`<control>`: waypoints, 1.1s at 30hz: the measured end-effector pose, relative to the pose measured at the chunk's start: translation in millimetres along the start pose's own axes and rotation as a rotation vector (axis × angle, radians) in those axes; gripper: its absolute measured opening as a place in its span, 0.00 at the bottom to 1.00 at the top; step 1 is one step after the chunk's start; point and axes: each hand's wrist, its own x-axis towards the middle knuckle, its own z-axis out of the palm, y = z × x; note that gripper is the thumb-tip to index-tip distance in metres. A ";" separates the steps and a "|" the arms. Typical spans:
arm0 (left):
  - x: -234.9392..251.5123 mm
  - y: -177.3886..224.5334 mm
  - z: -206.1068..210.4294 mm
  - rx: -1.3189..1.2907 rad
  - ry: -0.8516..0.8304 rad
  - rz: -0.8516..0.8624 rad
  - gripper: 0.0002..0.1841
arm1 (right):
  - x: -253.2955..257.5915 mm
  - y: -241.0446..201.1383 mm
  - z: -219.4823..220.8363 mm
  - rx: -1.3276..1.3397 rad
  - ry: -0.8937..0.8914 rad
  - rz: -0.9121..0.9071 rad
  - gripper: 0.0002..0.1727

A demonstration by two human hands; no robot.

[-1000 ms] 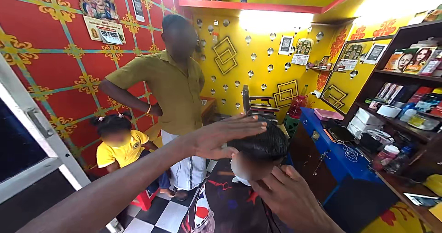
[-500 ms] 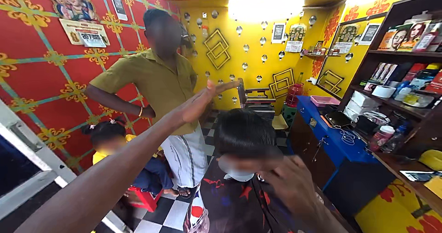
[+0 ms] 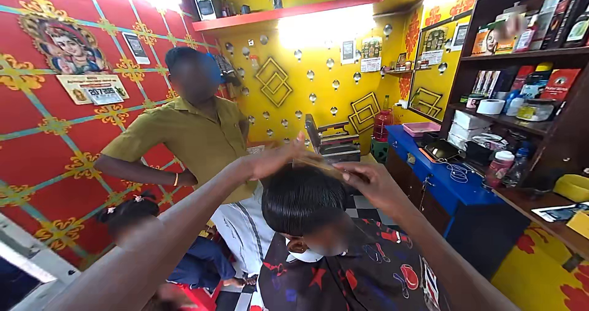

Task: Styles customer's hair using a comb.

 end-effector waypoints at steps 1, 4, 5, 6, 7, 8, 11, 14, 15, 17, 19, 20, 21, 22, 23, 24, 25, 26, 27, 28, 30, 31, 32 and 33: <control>-13.8 13.9 8.2 0.128 -0.011 0.091 0.47 | -17.8 0.2 3.8 -0.100 0.069 -0.098 0.15; -44.8 29.7 38.9 0.610 0.037 0.468 0.46 | -74.2 14.8 25.2 -0.444 0.280 -0.401 0.18; -52.8 31.8 49.7 0.706 0.023 0.531 0.46 | -90.3 19.7 34.2 -0.548 0.314 -0.476 0.18; -60.2 31.9 59.6 0.748 -0.021 0.555 0.47 | -105.2 23.9 44.3 -0.669 0.303 -0.529 0.19; -67.2 30.6 68.2 0.770 -0.067 0.580 0.46 | -118.0 26.9 54.2 -0.769 0.266 -0.581 0.19; -74.3 29.1 74.7 0.779 -0.104 0.610 0.43 | -128.7 29.3 61.0 -0.837 0.217 -0.624 0.20; -90.6 32.0 78.9 0.651 -0.010 0.736 0.35 | -133.4 28.5 48.4 -0.710 0.229 -0.745 0.19; -83.4 40.1 50.3 0.471 0.245 0.644 0.43 | -94.9 21.9 25.1 -0.337 0.495 -0.577 0.11; -73.4 41.4 38.1 0.430 0.334 0.550 0.47 | -75.8 18.9 22.6 -0.234 0.503 -0.439 0.12; -46.3 40.7 22.3 0.253 0.427 0.319 0.51 | -39.8 27.2 20.3 0.031 0.375 -0.130 0.14; -25.6 34.8 20.1 0.161 0.372 0.120 0.50 | -26.3 47.1 21.9 0.257 0.194 0.056 0.13; -20.8 33.1 21.7 0.164 0.304 0.082 0.49 | -29.9 56.7 24.1 0.300 0.150 0.025 0.14; -19.4 33.4 24.6 0.193 0.239 0.104 0.50 | -36.3 60.6 27.4 0.298 0.159 -0.057 0.14; -21.8 35.8 29.8 0.238 0.182 0.162 0.50 | -45.5 60.4 31.5 0.266 0.203 -0.143 0.13; -26.5 39.2 36.4 0.303 0.126 0.241 0.51 | -56.7 60.0 36.4 0.203 0.264 -0.229 0.12; -31.3 41.6 42.3 0.395 0.077 0.327 0.49 | -68.8 61.2 41.1 0.120 0.325 -0.295 0.12; -35.4 41.1 47.5 0.502 0.046 0.422 0.47 | -80.6 65.6 45.2 0.019 0.374 -0.338 0.12; -39.0 40.1 52.8 0.598 0.040 0.504 0.45 | -91.0 72.8 48.3 -0.095 0.414 -0.375 0.13; -42.9 38.9 58.1 0.656 0.036 0.563 0.44 | -99.6 78.5 50.8 -0.211 0.440 -0.414 0.14; -47.2 38.4 62.3 0.666 0.023 0.601 0.44 | -106.7 81.8 52.8 -0.319 0.437 -0.455 0.16; -56.2 38.8 65.3 0.595 -0.009 0.624 0.43 | -117.4 84.4 55.7 -0.474 0.368 -0.513 0.19; -59.8 38.6 63.2 0.531 0.003 0.632 0.44 | -117.5 82.3 54.2 -0.485 0.359 -0.538 0.19; -63.2 39.0 57.6 0.465 0.041 0.638 0.44 | -112.4 74.9 48.9 -0.447 0.382 -0.555 0.17; -66.8 40.6 49.7 0.408 0.097 0.629 0.46 | -103.5 62.8 41.3 -0.379 0.425 -0.557 0.14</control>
